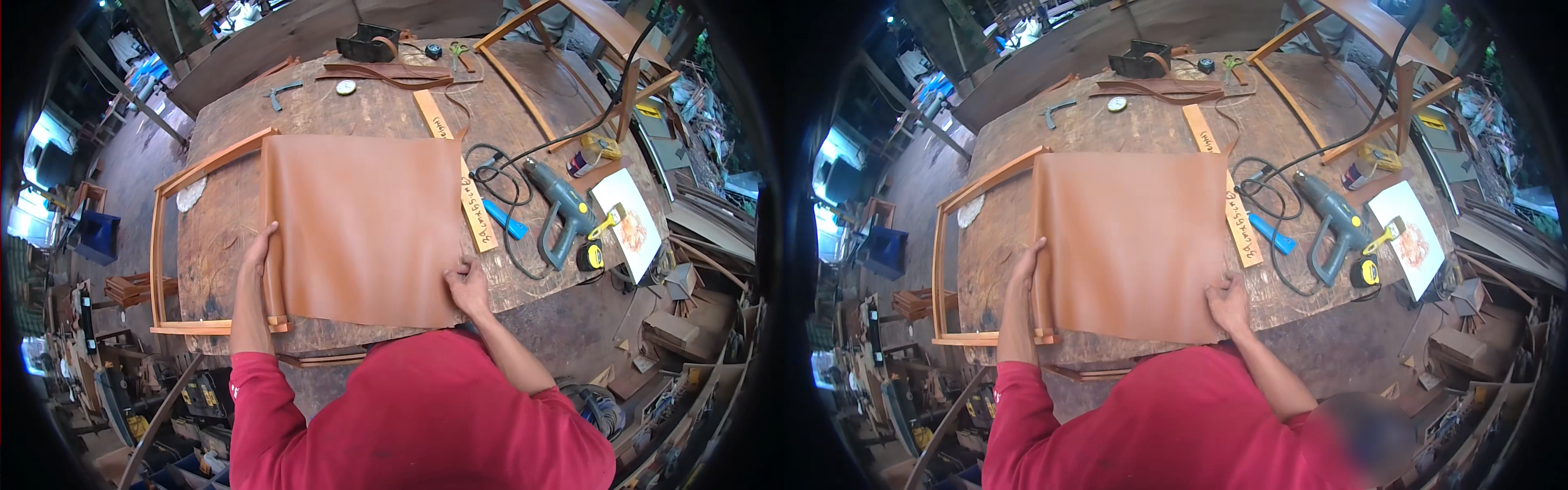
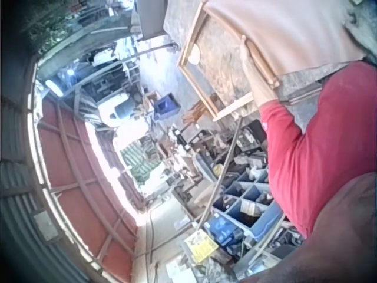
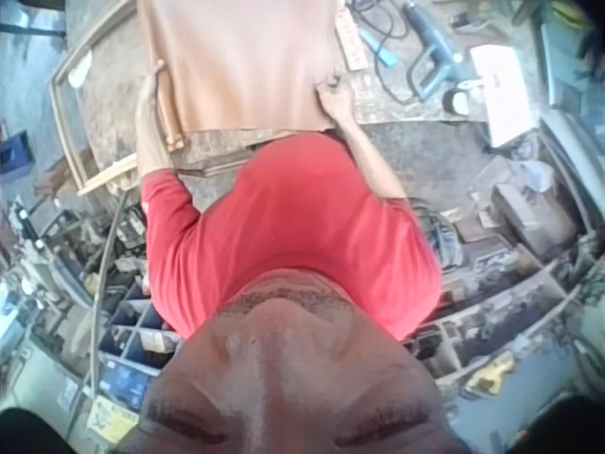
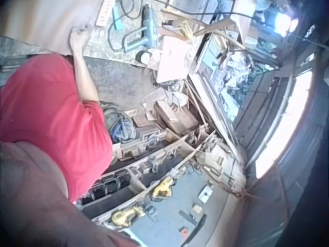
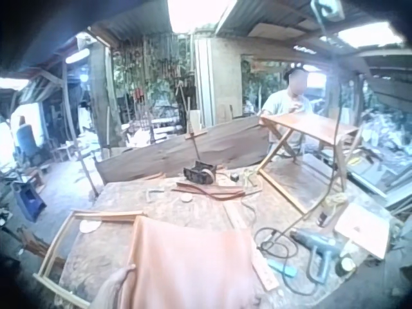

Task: Assembling and fitting a leather seat onto a wooden chair frame.

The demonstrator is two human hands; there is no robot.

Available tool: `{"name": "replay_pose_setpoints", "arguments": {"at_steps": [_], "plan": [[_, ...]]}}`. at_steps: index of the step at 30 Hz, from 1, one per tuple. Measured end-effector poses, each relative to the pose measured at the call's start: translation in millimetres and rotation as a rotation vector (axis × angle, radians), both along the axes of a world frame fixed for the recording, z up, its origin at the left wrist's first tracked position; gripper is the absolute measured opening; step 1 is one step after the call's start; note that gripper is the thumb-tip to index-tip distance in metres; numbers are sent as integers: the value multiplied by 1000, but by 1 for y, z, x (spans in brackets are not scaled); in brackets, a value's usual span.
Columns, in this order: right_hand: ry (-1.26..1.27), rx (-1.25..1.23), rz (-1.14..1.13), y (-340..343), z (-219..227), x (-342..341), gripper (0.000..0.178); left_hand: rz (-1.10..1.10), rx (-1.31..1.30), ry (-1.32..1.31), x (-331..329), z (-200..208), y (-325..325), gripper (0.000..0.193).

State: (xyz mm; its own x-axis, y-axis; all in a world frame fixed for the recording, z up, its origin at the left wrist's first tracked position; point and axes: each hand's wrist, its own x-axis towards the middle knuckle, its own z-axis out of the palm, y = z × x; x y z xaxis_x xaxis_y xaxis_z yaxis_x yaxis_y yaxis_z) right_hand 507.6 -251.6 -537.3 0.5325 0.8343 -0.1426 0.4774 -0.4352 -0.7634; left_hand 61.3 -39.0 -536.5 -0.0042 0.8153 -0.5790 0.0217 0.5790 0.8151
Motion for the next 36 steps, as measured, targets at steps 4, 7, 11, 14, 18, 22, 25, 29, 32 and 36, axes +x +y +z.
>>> {"name": "replay_pose_setpoints", "arguments": {"at_steps": [4,7,11,14,18,22,25,29,32,36], "plan": [[156,125,123,37,15,2,49,56,-92,33,12,-5,14,64],[86,272,225,70,27,-8,41,105,-74,171,14,-3,13,65],[2,294,188,76,30,1,40,-65,449,1368,23,19,-10,65],[-394,242,125,70,21,23,49,-37,893,1258,65,44,-50,69],[-664,111,121,78,7,44,65,-922,889,881,178,46,-138,88],[-663,49,149,93,0,64,70,-1061,1081,697,254,26,-176,86],[-674,67,199,89,-2,79,68,-1124,1061,780,270,7,-185,85],[-726,-17,174,69,0,102,65,-1071,1180,793,271,-17,-203,61],[-712,-58,71,60,10,121,64,-968,1360,721,275,-28,-212,39],[-532,-20,28,59,26,126,60,-834,1396,559,283,-15,-213,16]]}}
